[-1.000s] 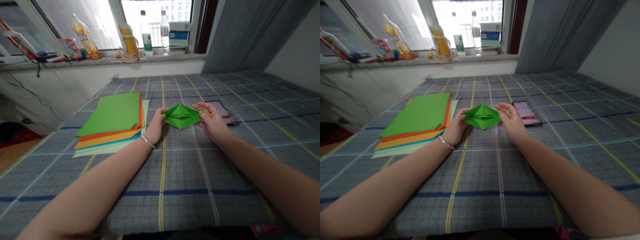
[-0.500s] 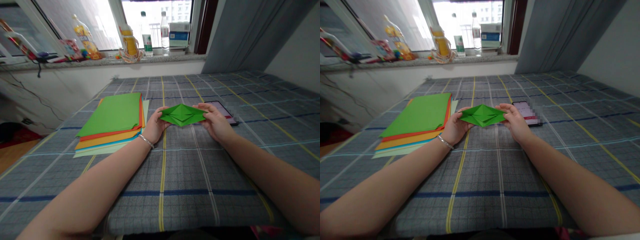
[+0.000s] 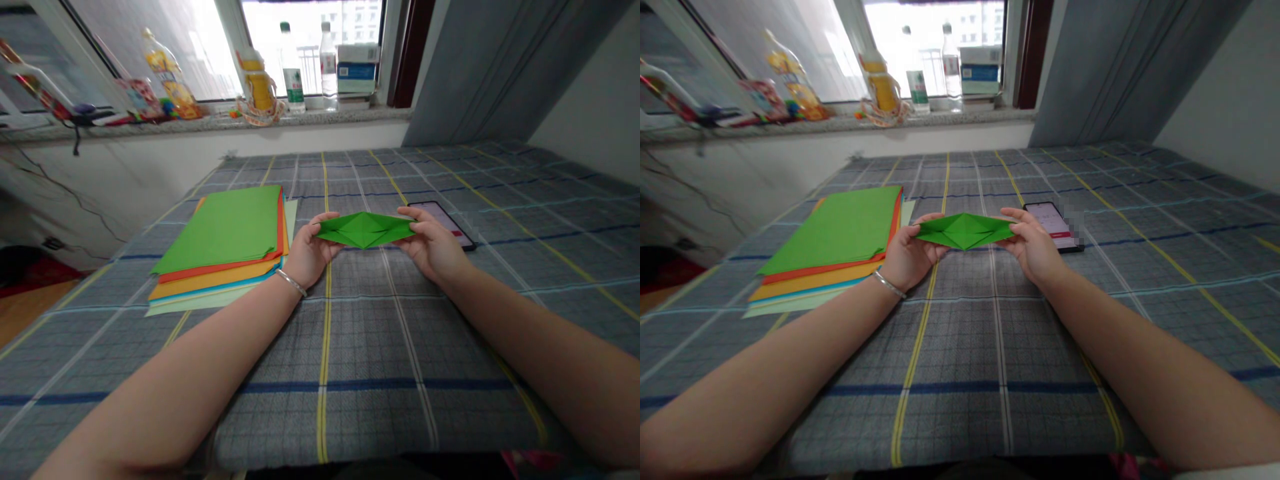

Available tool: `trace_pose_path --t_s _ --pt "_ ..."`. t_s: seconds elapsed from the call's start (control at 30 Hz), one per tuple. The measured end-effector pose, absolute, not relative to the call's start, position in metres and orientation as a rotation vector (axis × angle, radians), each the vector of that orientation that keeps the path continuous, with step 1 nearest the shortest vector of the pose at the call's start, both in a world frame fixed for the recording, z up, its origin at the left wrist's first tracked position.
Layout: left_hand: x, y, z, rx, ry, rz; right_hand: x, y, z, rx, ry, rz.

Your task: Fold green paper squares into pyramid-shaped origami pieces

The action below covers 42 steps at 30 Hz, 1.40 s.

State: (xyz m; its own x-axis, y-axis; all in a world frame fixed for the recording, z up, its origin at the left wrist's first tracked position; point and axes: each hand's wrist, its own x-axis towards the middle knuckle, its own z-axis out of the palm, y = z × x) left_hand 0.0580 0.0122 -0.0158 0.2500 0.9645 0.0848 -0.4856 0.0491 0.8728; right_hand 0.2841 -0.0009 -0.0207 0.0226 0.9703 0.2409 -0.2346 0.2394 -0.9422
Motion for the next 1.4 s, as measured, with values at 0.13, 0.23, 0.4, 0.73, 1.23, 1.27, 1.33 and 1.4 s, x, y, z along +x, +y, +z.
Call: trace_pose_path --t_s 0.13,0.23,0.4,0.73,1.23,1.27,1.33,1.4 --pt "0.057 0.013 -0.015 0.962 0.638 1.214 0.286 0.003 -0.026 -0.891 -1.203 1.113" --pt "0.059 0.011 -0.016 1.048 0.661 1.191 0.286 0.001 -0.023 -1.016 -1.313 0.862" --pt "0.070 0.000 -0.015 1.137 0.734 1.100 0.286 -0.014 -0.002 -1.039 -1.872 -0.063" --pt "0.077 -0.010 -0.016 1.194 0.756 1.082 0.276 -0.026 0.010 -1.153 -2.391 -0.584" --pt "0.081 -0.031 -0.009 1.643 0.726 1.004 0.264 -0.034 0.007 -1.306 -2.370 -0.825" --pt "0.081 -0.031 -0.010 1.653 0.718 1.003 0.265 -0.033 0.007 -1.310 -2.369 -0.828" --pt "0.082 -0.031 -0.010 1.667 0.707 0.998 0.265 -0.032 0.006 -1.302 -2.381 -0.839" --pt "0.082 -0.031 -0.010 1.686 0.707 0.989 0.265 -0.031 0.005 -1.286 -2.397 -0.845"
